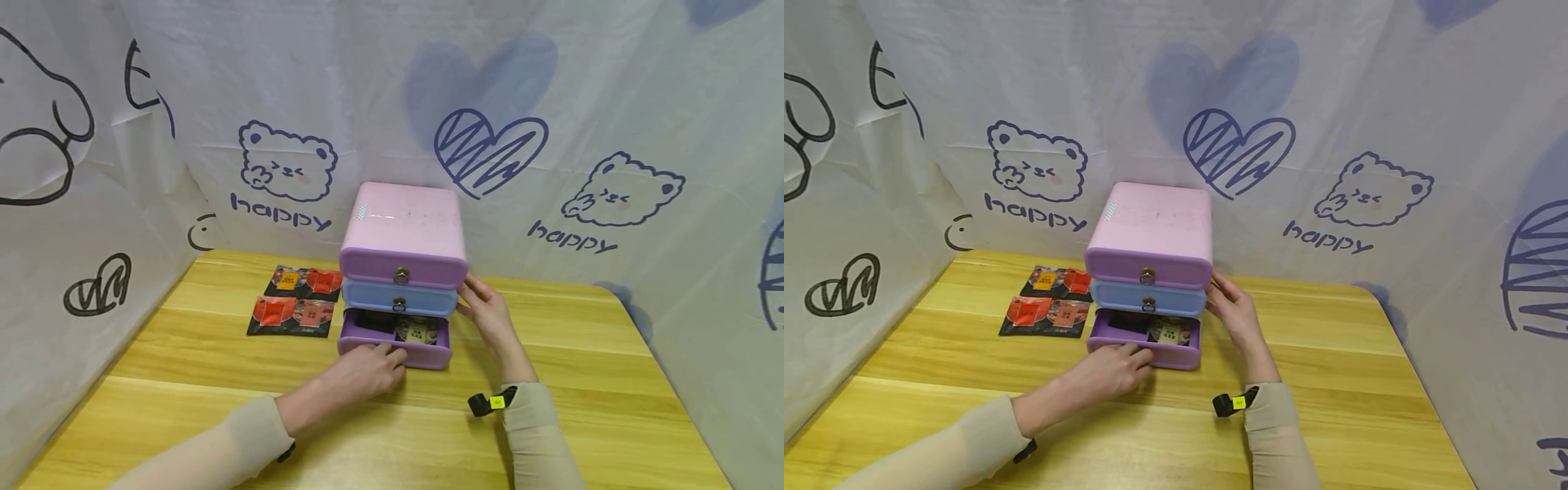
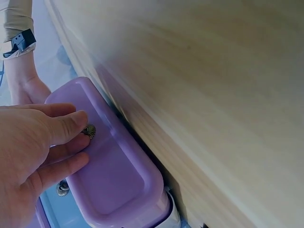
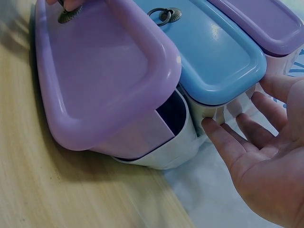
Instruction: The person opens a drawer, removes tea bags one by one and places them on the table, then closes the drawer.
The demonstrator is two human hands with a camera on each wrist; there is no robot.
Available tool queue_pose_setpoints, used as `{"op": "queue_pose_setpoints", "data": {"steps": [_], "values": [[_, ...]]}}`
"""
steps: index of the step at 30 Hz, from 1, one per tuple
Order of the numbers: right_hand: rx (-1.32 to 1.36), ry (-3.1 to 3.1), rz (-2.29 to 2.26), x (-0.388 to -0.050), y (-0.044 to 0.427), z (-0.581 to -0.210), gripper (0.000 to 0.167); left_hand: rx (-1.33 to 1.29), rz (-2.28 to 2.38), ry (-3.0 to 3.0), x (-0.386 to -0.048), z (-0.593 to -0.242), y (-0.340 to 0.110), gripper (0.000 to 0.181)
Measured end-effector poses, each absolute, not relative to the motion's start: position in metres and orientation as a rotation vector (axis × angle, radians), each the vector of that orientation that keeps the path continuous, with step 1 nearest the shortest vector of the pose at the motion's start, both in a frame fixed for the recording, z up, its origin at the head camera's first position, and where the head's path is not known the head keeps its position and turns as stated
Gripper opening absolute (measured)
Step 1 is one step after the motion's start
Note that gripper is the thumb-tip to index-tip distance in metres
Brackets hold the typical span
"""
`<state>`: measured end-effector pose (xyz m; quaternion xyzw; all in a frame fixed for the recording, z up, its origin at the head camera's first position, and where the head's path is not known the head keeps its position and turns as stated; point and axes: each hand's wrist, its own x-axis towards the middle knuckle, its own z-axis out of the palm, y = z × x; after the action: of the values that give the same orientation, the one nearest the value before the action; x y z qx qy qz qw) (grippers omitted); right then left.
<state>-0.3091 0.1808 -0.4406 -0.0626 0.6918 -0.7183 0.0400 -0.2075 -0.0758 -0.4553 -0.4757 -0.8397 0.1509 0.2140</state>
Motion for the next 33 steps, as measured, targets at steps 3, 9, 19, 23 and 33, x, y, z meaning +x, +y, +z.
{"op": "queue_pose_setpoints", "data": {"steps": [3, 9, 19, 23, 33], "values": [[-0.187, 2.111, -2.21, -0.3088, 0.18, -0.4403, 0.049, -1.317, 0.413, -2.32, -0.2076, -0.4566, -0.0758, 0.014], [-0.17, 2.11, -2.215, -0.309, 0.1797, -0.441, 0.049, -1.309, 0.417, -2.316, -0.2072, -0.4572, -0.0753, 0.014], [-0.173, 2.111, -2.214, -0.3082, 0.1801, -0.4404, 0.05, -1.304, 0.425, -2.319, -0.2072, -0.4554, -0.0716, 0.014], [-0.175, 2.118, -2.202, -0.3078, 0.18, -0.4393, 0.051, -1.306, 0.422, -2.332, -0.2058, -0.4542, -0.0716, 0.015], [-0.185, 2.09, -2.221, -0.3074, 0.1807, -0.4381, 0.05, -1.32, 0.437, -2.328, -0.2026, -0.4524, -0.0701, 0.015]]}}
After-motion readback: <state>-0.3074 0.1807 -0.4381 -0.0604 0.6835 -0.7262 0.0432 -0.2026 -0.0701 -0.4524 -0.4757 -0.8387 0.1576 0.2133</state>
